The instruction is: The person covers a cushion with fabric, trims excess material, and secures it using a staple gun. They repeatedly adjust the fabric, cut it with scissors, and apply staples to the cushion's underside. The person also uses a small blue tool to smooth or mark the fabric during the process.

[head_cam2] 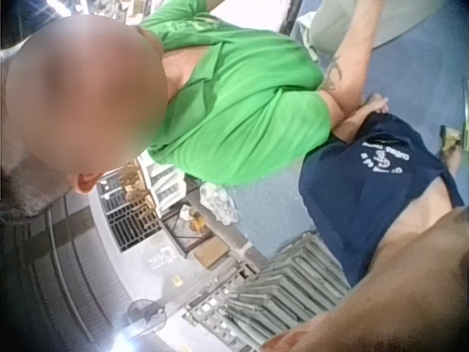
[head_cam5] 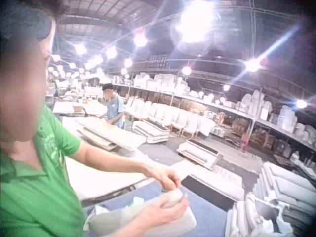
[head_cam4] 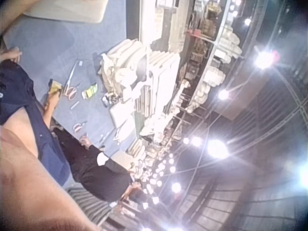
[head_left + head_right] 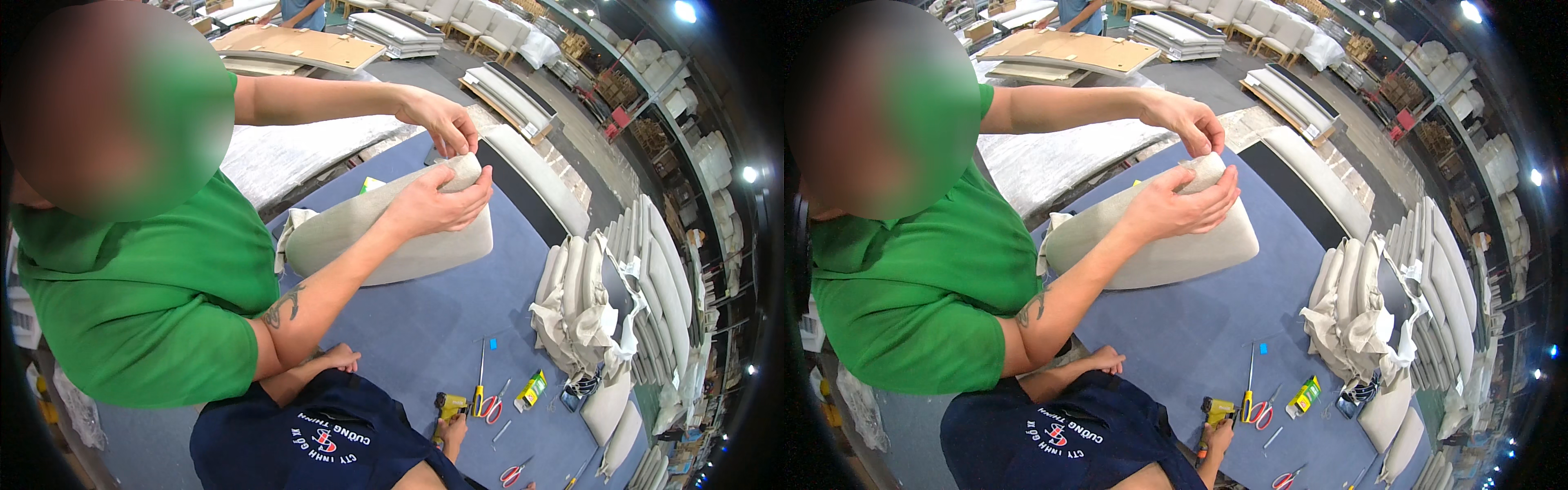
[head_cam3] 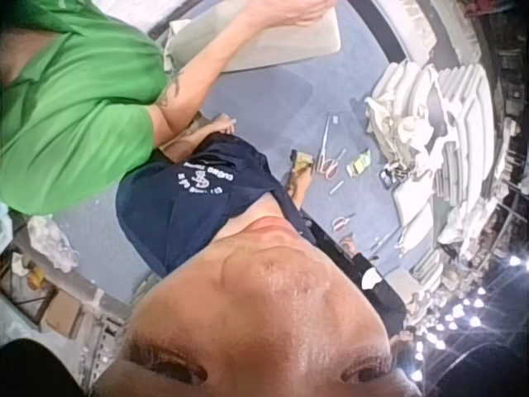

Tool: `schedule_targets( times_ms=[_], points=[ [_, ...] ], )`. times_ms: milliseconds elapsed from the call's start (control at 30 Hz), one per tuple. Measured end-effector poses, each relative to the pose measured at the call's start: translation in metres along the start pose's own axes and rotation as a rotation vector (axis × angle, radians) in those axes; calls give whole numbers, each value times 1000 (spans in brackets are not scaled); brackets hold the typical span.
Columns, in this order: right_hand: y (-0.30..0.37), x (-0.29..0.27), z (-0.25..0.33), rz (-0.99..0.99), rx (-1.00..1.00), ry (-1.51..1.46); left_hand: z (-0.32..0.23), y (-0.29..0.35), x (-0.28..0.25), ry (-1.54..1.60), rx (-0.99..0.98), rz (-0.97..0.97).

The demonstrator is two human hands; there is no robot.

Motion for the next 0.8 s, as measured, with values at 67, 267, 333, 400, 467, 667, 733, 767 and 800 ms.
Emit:
schedule_targets(
  times_ms=[67,267,333,400,467,667,733,767,800],
  points=[
    [0,1,1,-8,-16,-4,0,0,-2,-28,-1,-7],
    [-4,4,2,17,5,23,-2,2,-5,-73,19,7],
    [0,7,-7,25,1,17,-1,6,-3,-76,8,10],
    [-10,5,-3,6,11,-11,-10,5,2,-112,14,16],
    [-4,8,-5,38,30,-4,-7,8,-1,-102,-5,11],
    [-6,8,-2,1,1,51,-4,6,-3,-54,14,-13],
    [-6,8,-2,2,3,43,-3,5,-2,-56,1,-17],
    [-6,7,-2,-2,3,38,-3,4,-1,-49,5,-13],
    [-6,5,-2,-7,3,33,-3,4,-1,-42,9,-8]
  ],
)
Point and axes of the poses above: each hand's wrist, its own y-axis away from the middle knuckle, its own x-axis out of the palm, z = x × y, the point moved 3 cm from there along -y, towards the middle knuckle, and after that the axes turned 9 degrees about y, right-handed, at the moved point
